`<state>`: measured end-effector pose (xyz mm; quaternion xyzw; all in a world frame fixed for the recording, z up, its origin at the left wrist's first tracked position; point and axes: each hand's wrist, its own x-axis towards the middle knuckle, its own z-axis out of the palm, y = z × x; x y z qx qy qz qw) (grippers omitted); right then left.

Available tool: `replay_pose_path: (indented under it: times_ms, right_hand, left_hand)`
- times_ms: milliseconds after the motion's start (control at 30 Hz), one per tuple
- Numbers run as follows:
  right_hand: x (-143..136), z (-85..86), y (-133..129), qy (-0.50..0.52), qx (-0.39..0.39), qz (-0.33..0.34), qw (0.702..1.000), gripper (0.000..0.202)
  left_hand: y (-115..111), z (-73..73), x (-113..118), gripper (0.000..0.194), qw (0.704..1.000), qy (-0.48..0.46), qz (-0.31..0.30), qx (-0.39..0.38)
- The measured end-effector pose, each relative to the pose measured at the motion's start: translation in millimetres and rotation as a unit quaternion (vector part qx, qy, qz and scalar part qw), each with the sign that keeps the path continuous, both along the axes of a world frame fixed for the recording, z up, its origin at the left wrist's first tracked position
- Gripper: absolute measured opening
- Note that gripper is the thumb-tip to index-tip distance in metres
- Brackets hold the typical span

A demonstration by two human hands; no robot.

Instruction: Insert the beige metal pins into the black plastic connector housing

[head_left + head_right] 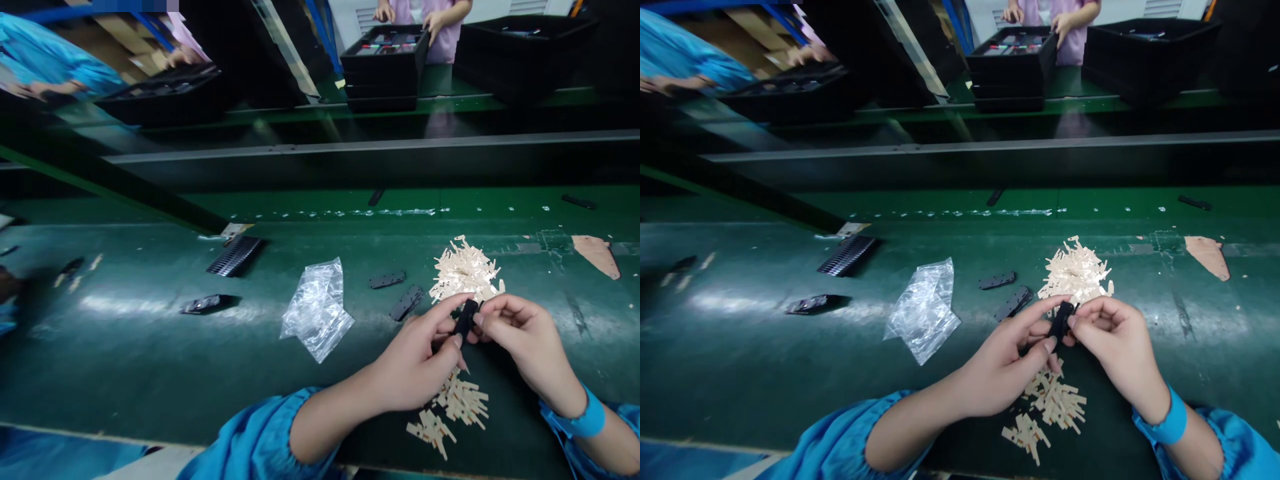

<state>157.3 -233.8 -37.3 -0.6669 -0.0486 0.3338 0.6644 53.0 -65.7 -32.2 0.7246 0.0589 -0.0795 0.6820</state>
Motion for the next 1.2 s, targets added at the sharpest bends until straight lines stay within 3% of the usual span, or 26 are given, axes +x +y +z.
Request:
replay_pose_path:
  times_ms: [667,867,1033,1200]
  right_hand:
    - [-1.6,-1.0,2.4,0.011,0.012,0.005,1.000,0.028]
    - [-0.5,2.1,3.4,0.000,0.018,-0.019,1.000,0.033]
    - [1.6,3.7,0.5,-0.024,-0.003,0.058,0.998,0.027]
    - [1.3,1.0,-1.7,-0.028,-0.017,0.073,0.997,0.028]
  left_hand:
    - [-2.2,-2.0,-2.6,0.061,1.000,-0.007,0.008,-0.024]
    - [-1.9,0.5,-1.6,0.062,0.998,0.012,0.018,-0.066]
    - [-1.1,1.7,-0.5,0.062,0.994,0.034,0.025,-0.105]
    - [-0.4,-1.4,-1.0,0.062,0.995,0.032,0.019,-0.097]
